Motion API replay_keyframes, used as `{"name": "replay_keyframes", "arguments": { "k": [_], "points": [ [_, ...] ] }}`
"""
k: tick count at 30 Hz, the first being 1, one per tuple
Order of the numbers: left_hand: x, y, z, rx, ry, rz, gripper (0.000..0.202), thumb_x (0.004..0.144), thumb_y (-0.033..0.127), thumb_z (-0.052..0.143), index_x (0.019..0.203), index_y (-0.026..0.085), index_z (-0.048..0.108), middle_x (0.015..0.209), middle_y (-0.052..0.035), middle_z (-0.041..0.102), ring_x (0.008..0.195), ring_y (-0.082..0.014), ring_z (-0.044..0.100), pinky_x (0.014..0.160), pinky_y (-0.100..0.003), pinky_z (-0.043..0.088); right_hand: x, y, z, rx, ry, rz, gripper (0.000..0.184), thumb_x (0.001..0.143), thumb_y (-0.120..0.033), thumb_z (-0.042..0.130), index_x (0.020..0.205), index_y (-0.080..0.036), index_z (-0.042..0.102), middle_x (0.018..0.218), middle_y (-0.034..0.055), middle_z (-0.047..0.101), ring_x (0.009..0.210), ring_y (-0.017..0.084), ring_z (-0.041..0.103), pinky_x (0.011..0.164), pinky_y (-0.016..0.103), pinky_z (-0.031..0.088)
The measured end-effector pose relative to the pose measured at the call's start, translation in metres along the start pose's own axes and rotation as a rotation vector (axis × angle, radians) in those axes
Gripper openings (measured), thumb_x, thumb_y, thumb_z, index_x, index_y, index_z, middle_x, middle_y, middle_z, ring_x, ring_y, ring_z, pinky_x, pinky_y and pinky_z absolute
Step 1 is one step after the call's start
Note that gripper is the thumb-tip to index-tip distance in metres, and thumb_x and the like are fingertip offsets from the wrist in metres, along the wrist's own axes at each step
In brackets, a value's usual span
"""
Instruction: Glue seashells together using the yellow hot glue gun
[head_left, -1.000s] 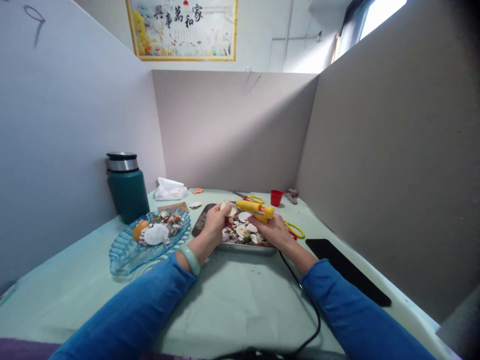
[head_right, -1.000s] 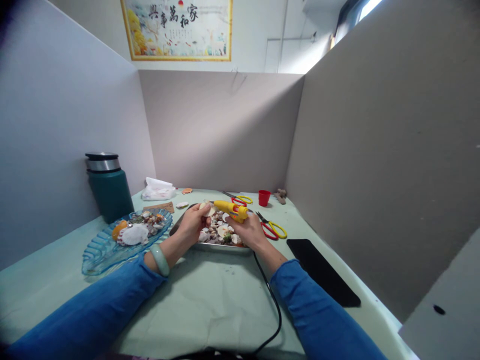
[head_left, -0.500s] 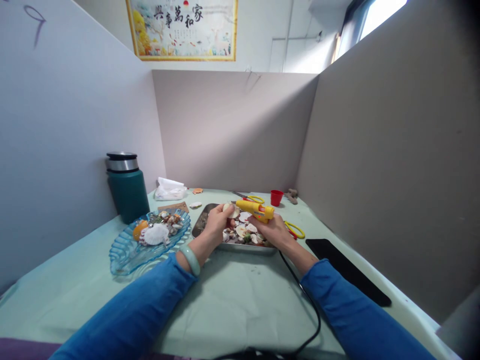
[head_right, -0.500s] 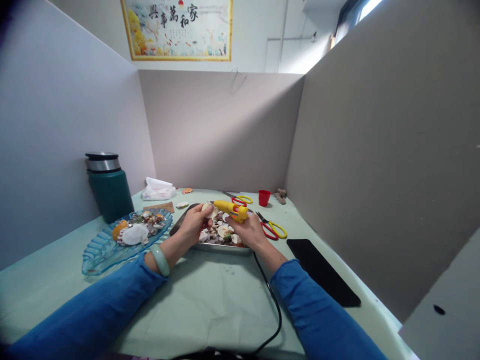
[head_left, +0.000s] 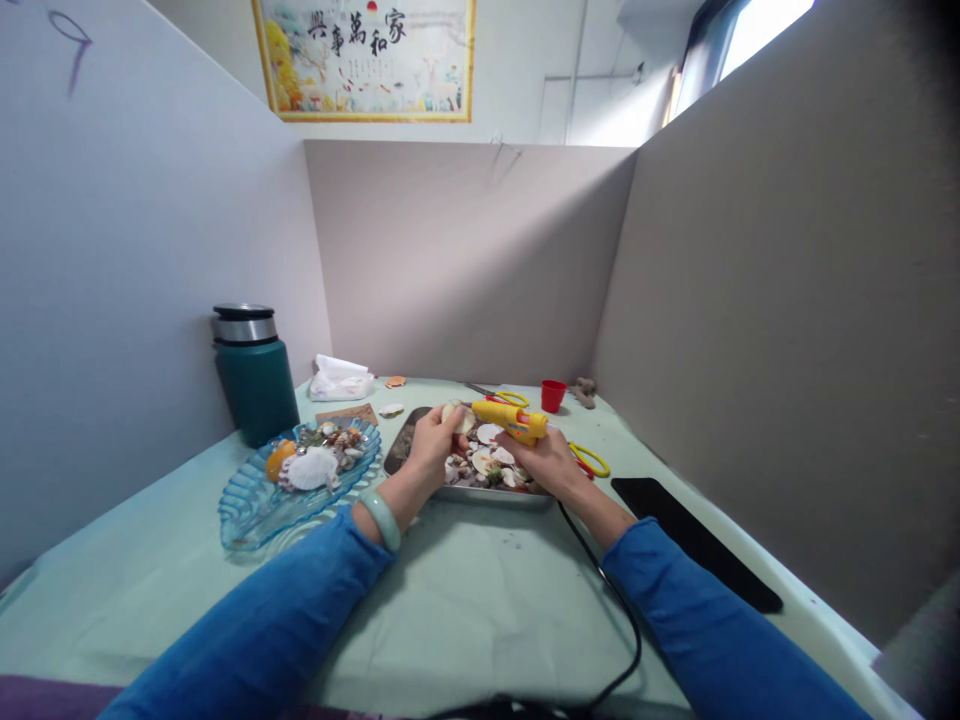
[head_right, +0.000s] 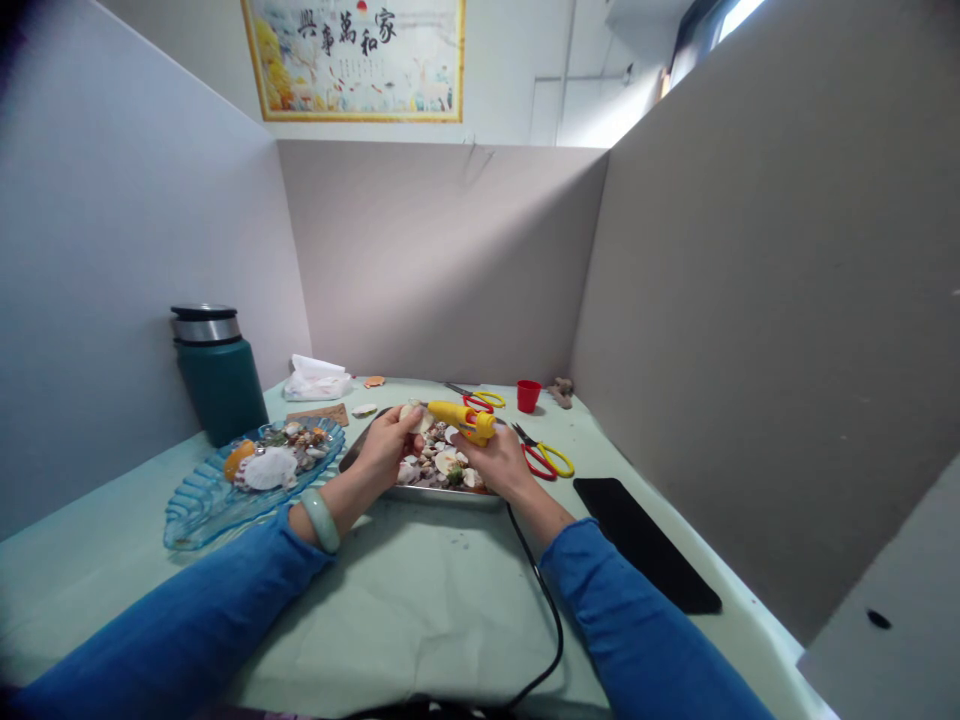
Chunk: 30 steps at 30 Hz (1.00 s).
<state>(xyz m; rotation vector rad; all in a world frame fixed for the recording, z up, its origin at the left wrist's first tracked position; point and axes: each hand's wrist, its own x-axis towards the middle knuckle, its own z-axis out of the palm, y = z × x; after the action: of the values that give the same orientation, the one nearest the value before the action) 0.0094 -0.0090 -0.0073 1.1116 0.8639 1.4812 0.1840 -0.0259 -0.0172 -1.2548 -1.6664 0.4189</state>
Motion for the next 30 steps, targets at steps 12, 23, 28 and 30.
{"name": "replay_keyframes", "arguments": {
  "k": [12, 23, 28, 30],
  "points": [
    [0.0051, -0.0034, -0.0025, -0.053, 0.072, 0.006, 0.031, 0.075, 0.035, 0.075, 0.071, 0.019, 0.048, 0.049, 0.0077, 0.048, 0.038, -0.0064, 0.045, 0.039, -0.018, 0.031, 0.0001, 0.0001, -0.0005, 0.023, -0.015, -0.022, 0.034, 0.074, -0.051, 0.062, 0.065, -0.018, 0.064, 0.051, -0.0013, 0.055, 0.054, 0.015, 0.051, 0.052, 0.025, 0.038],
    [0.0001, 0.002, 0.0003, -0.066, -0.041, -0.049, 0.029, 0.073, 0.031, 0.078, 0.072, 0.017, 0.052, 0.051, 0.0069, 0.05, 0.037, -0.0065, 0.047, 0.04, -0.019, 0.037, 0.0003, 0.0007, 0.0004, 0.013, 0.003, -0.016, 0.034, 0.074, -0.051, 0.064, 0.066, -0.018, 0.065, 0.051, -0.0008, 0.056, 0.055, 0.016, 0.053, 0.053, 0.026, 0.04],
    [0.0008, -0.0023, -0.0011, -0.019, -0.102, -0.031, 0.027, 0.075, 0.034, 0.075, 0.071, 0.017, 0.054, 0.048, 0.0051, 0.052, 0.037, -0.0076, 0.047, 0.04, -0.019, 0.037, 0.0003, -0.0002, 0.0006, 0.019, -0.001, -0.013, 0.034, 0.074, -0.051, 0.063, 0.064, -0.018, 0.064, 0.05, -0.0011, 0.055, 0.054, 0.016, 0.052, 0.053, 0.026, 0.039],
    [0.0011, -0.0031, -0.0012, -0.008, -0.099, -0.036, 0.028, 0.075, 0.035, 0.076, 0.072, 0.017, 0.055, 0.048, 0.0046, 0.053, 0.037, -0.0077, 0.048, 0.041, -0.019, 0.038, 0.0005, -0.0006, 0.0007, 0.014, -0.004, -0.008, 0.034, 0.073, -0.051, 0.063, 0.063, -0.018, 0.064, 0.05, -0.001, 0.055, 0.054, 0.015, 0.052, 0.052, 0.026, 0.039]
  ]
}}
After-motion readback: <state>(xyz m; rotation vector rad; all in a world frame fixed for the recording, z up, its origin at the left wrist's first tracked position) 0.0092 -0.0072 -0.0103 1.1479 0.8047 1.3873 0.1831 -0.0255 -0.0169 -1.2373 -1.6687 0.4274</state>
